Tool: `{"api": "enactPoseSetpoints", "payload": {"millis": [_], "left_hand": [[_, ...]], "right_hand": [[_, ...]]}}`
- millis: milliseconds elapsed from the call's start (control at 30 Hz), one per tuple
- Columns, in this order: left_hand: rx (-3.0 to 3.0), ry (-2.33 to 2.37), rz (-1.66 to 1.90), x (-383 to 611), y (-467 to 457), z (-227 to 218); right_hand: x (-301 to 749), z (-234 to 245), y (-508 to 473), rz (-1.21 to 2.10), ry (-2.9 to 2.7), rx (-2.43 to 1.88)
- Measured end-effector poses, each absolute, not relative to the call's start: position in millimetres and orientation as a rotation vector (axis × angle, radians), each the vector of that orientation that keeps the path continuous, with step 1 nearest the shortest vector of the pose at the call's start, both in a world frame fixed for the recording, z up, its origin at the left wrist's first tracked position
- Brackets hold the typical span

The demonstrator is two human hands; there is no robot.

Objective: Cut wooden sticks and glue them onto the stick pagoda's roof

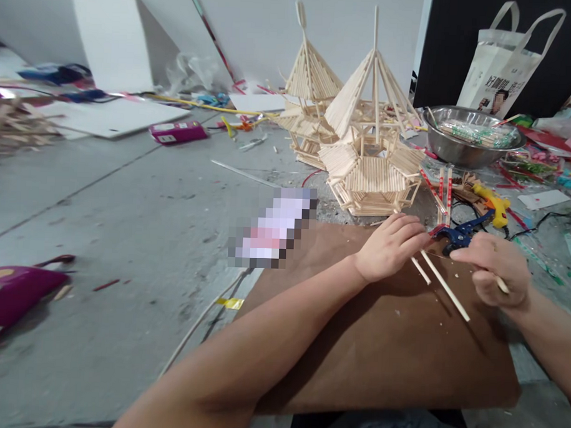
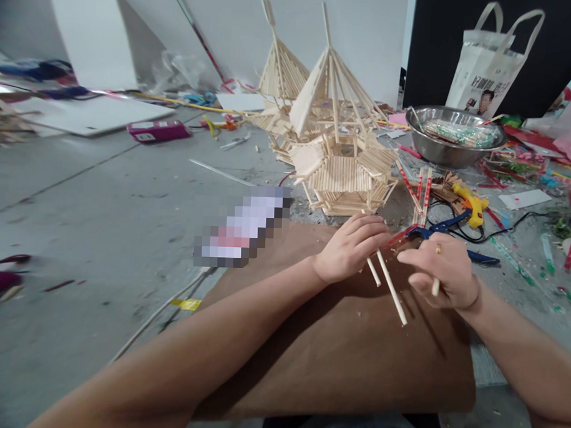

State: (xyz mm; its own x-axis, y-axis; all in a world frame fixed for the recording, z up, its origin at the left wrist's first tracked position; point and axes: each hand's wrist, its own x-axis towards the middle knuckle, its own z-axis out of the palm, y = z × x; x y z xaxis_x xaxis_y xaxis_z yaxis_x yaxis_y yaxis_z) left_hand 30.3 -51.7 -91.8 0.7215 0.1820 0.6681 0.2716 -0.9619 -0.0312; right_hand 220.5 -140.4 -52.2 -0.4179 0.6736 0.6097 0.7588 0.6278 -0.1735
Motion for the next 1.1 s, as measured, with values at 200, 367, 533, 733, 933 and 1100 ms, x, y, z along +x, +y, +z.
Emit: {"api": "enactPoseSetpoints", "payload": {"millis": [200,367,533,733,933,1100], "left_hand": [[-2.685,-0.334,-0.971,27.9,-54.3,-93.7],[-2.734,-0.314,-0.887,26.1,-58.5,-91.6],[-2.693,-0.32,-0.884,25.8,-59.8,-91.1],[-2.689,-0.32,-0.805,28.7,-58.4,-92.2],[-2.846,-0.523,-1.214,32.6,-60.1,-92.6],[-3.454,-1.007,-1.656,39.6,-63.7,-86.4]], "right_hand": [[203.4,-53.3,-132.6,-0.26,-2.345,-1.239],[197.2,-58.5,-136.5,-0.246,-2.346,-1.544],[195.5,-54.6,-137.1,0.162,-2.262,-1.71],[196.8,-45.7,-138.7,0.579,-2.167,-1.712],[202.9,-38.6,-137.6,0.717,-1.99,-1.636],[213.6,-45.8,-128.9,0.773,-1.751,-1.587]]}}
